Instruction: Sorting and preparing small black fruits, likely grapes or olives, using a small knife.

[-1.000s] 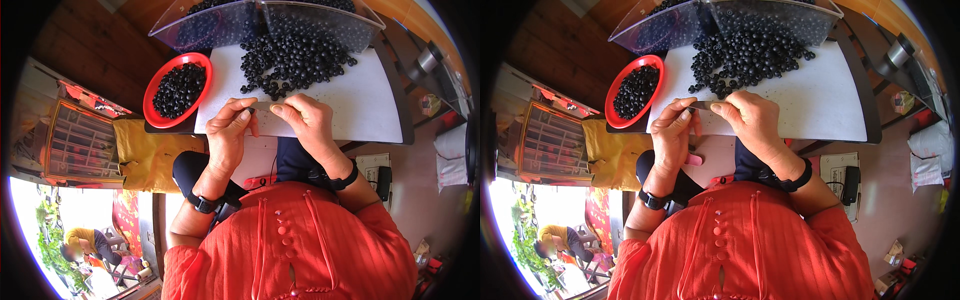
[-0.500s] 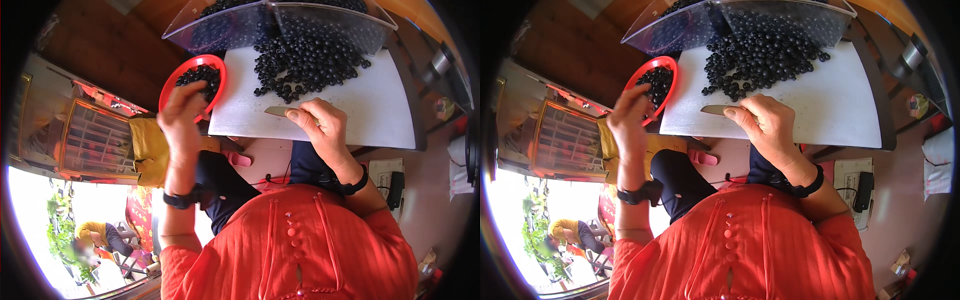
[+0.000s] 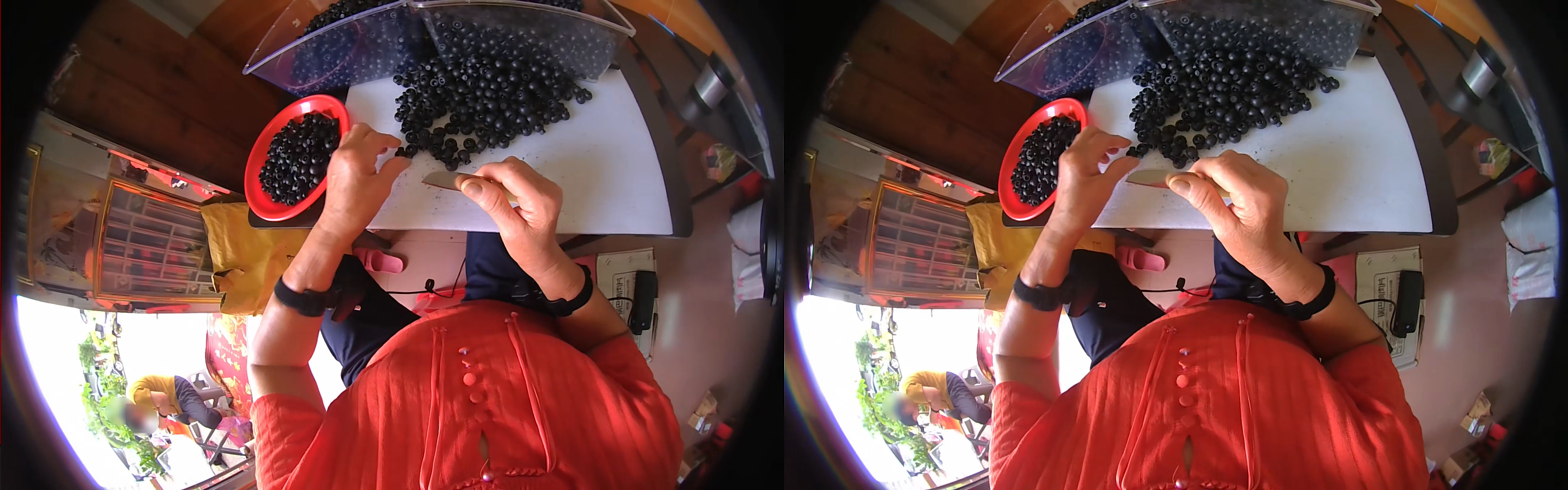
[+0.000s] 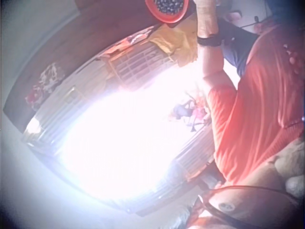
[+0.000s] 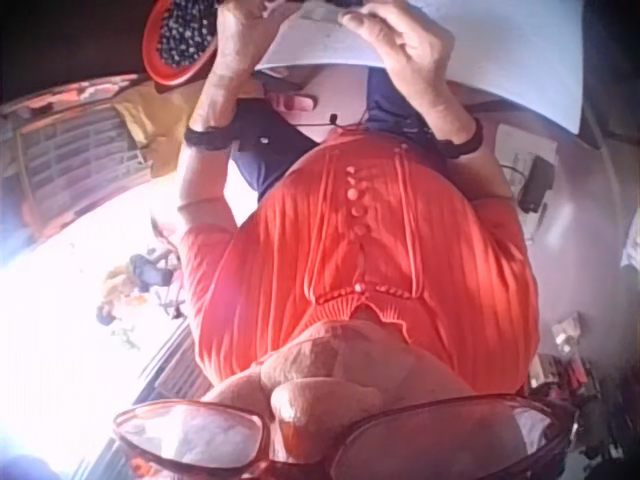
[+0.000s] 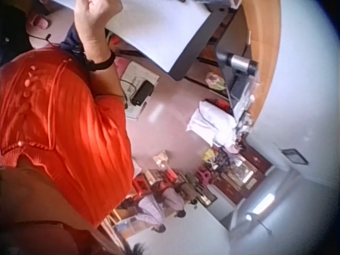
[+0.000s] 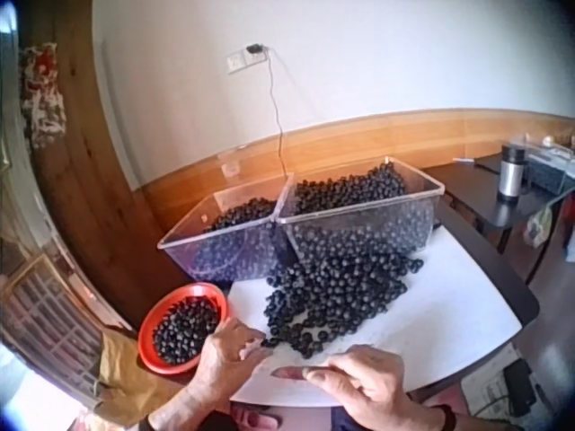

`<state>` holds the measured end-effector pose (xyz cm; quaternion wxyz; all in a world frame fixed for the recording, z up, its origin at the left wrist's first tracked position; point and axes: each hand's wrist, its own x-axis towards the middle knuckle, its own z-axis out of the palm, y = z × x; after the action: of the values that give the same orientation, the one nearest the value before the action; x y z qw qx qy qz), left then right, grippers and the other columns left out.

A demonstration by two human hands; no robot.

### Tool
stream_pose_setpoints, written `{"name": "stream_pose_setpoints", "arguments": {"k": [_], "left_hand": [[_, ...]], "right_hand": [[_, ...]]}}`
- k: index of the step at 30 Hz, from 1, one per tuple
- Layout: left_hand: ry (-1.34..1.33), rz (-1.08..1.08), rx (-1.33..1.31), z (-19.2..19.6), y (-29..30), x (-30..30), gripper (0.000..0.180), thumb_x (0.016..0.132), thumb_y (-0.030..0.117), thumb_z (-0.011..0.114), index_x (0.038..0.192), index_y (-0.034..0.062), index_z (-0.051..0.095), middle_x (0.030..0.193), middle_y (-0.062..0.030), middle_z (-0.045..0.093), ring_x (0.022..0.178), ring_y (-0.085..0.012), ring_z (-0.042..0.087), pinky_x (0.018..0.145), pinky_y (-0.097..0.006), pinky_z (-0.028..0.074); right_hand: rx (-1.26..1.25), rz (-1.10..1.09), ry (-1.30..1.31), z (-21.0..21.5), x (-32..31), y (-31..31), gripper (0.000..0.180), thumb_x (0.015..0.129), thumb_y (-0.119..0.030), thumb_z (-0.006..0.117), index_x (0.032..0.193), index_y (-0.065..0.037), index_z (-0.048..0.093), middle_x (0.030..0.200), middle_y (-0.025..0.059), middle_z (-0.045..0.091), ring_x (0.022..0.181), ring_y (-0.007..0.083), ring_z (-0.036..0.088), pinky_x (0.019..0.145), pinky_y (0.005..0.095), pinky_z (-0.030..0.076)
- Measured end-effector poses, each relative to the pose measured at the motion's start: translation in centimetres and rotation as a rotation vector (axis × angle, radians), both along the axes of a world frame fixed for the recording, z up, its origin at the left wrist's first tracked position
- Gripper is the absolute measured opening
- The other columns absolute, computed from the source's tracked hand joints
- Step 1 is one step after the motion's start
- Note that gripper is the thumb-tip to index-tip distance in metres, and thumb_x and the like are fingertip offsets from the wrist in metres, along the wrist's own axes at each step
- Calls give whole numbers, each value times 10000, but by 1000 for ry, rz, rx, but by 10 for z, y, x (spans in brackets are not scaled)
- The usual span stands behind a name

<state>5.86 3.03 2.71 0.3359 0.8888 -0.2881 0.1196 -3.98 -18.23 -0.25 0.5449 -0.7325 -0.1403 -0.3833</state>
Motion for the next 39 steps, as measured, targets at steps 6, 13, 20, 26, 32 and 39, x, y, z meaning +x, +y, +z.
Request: {"name": "stream_pose_setpoints", "arguments": {"k": [6,13,20,26,32,39], "left_hand": [[-41,-83,49,-14,13,14,225,800,-42,737,1022,-6,742,961,-95,644,859,-206,641,736,-336,523],[3,-2,-142,2,19,-19,173,789,-70,686,946,-3,719,908,-115,643,856,-279,652,744,-393,544],[-36,108,-79,-21,16,-19,154,788,77,801,856,-3,688,812,-119,627,744,-276,641,669,-395,519],[-74,191,11,-17,16,-29,159,795,123,803,837,18,691,803,-116,627,788,-305,643,691,-421,526],[-169,22,6,-22,17,-25,143,797,101,787,891,25,713,873,-124,646,813,-340,632,734,-435,531],[-28,11,-163,-12,14,-41,246,781,42,784,1015,16,710,916,-132,643,835,-322,637,745,-416,539]], "right_hand": [[-55,-28,-24,1,1,0,149,902,-127,802,840,-17,725,695,73,652,580,184,599,530,325,450],[-56,-17,-21,1,2,0,153,906,-128,802,846,-11,722,715,71,672,595,177,614,535,320,461],[-75,-14,-12,-1,2,2,153,910,-133,800,856,-12,724,728,73,683,595,179,618,537,314,469],[-100,-32,-24,-2,2,2,147,909,-134,797,852,-20,725,725,69,684,594,178,628,534,318,473],[-131,-33,-12,1,2,2,143,909,-139,795,849,-28,728,721,69,680,590,183,627,531,321,470],[-131,-56,-16,0,2,2,148,907,-146,795,842,-32,728,711,69,676,588,193,625,535,329,471]]}}
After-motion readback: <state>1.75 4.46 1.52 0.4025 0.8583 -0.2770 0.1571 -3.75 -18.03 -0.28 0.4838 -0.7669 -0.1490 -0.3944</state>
